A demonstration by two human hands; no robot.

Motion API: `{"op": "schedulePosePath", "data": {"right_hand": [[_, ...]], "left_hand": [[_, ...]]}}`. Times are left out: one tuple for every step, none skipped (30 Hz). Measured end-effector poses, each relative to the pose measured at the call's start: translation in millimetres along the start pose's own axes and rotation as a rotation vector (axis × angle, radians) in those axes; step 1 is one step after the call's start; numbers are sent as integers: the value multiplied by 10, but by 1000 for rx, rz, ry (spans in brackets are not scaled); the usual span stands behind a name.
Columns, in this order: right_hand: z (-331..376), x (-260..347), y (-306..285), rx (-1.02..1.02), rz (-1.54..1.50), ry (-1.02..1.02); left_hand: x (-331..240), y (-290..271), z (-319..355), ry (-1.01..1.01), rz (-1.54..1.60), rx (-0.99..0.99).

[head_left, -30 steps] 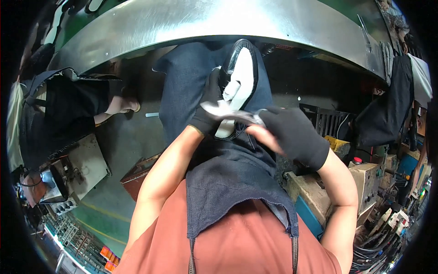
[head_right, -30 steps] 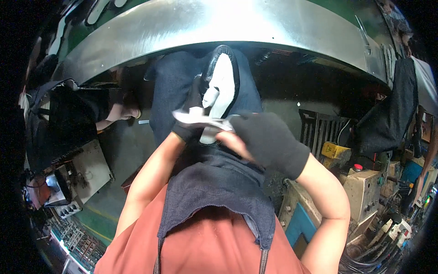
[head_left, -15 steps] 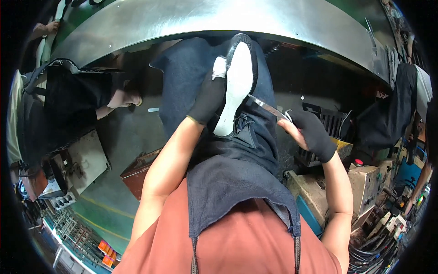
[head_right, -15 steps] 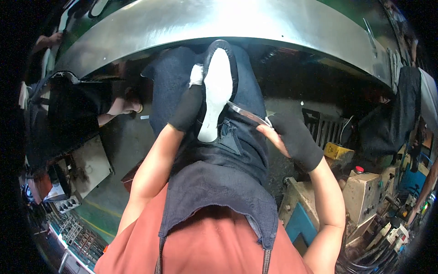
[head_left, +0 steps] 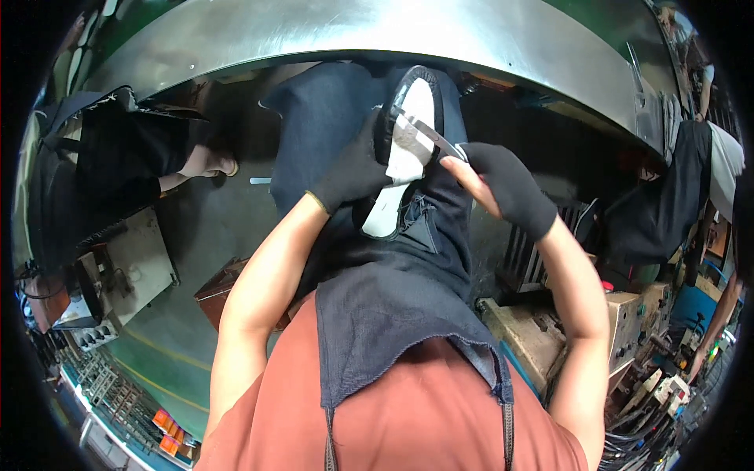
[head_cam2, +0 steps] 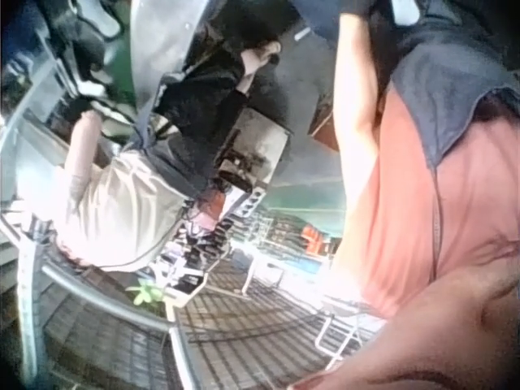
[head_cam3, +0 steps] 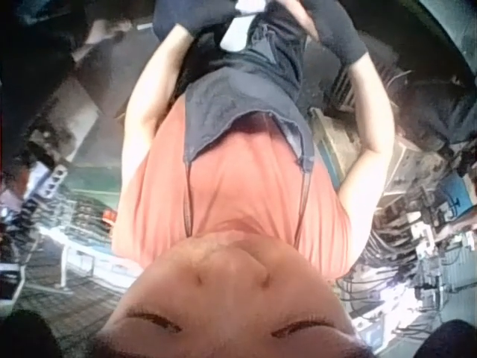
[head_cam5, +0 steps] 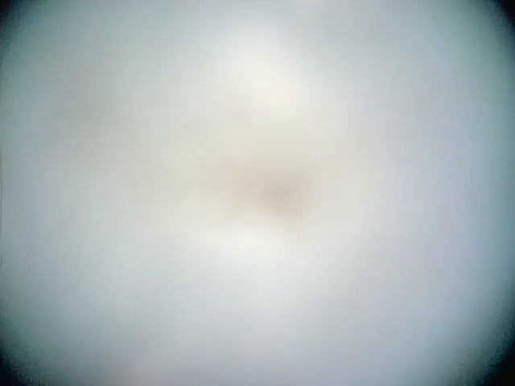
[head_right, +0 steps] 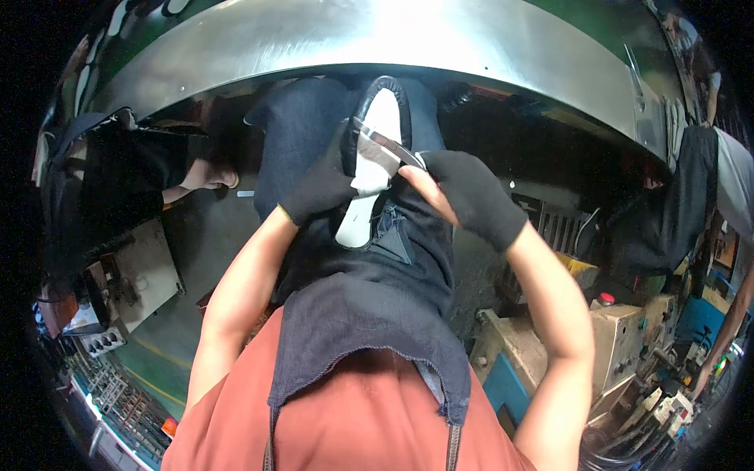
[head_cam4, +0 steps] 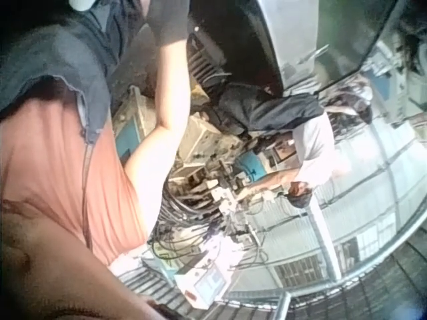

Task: Manually assemble shoe components using tools and a conveyor belt system.

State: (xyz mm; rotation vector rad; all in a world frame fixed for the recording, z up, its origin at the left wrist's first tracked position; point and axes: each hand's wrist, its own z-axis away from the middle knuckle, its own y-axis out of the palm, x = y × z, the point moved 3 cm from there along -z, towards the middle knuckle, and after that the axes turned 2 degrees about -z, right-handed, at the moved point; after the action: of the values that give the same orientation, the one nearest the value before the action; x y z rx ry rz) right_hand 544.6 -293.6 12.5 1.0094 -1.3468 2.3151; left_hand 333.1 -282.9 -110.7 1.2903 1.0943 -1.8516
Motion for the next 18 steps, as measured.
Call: {"op": "schedulePosePath", "data": {"right_hand": [[6,24,25,8,0,-9],[7,77,28,-64,-48,-42],[41,142,50,-140,-103,-66],[27,94,131,-147,-106,-56],[-5,-13,256,-146,-158,-42],[-60,-71,297,-146,-209,-39],[-7,-116,292,-84,-129,70],[114,-95,344,-100,-131,69],[260,-92,406,-240,-294,107],[393,-93,493,-377,-465,132],[503,-133,609,-355,-613,222],[601,-200,725,-327,-754,313],[676,-276,845,-372,-818,360],[738,-355,987,-415,-887,411],[756,-401,1132,-427,-967,489],[787,-462,1279,-441,-1039,575],[789,-552,1437,-464,-1053,569],[792,-667,1538,-438,-915,564]], "left_hand": [[-51,-48,9,-5,-1,-11],[-118,-91,2,12,35,4],[-184,-112,52,28,71,29],[-209,-108,61,29,72,41],[-228,-115,65,10,109,33],[-263,-145,38,-6,141,17],[-328,-148,32,2,133,25],[-398,-141,57,-64,69,18],[-479,-170,47,-120,0,-3],[-530,-182,39,-78,264,40],[-489,-150,43,9,328,-90],[-467,-131,-27,105,400,-215],[-705,-220,-181,137,392,-208],[-1037,-328,-305,-7,475,-163],[-1238,-412,-377,-157,550,-135],[-1279,-454,-668,-204,663,-204],[-1439,-603,-936,-111,927,-10],[-1560,-806,-1218,-35,900,-83]]}}
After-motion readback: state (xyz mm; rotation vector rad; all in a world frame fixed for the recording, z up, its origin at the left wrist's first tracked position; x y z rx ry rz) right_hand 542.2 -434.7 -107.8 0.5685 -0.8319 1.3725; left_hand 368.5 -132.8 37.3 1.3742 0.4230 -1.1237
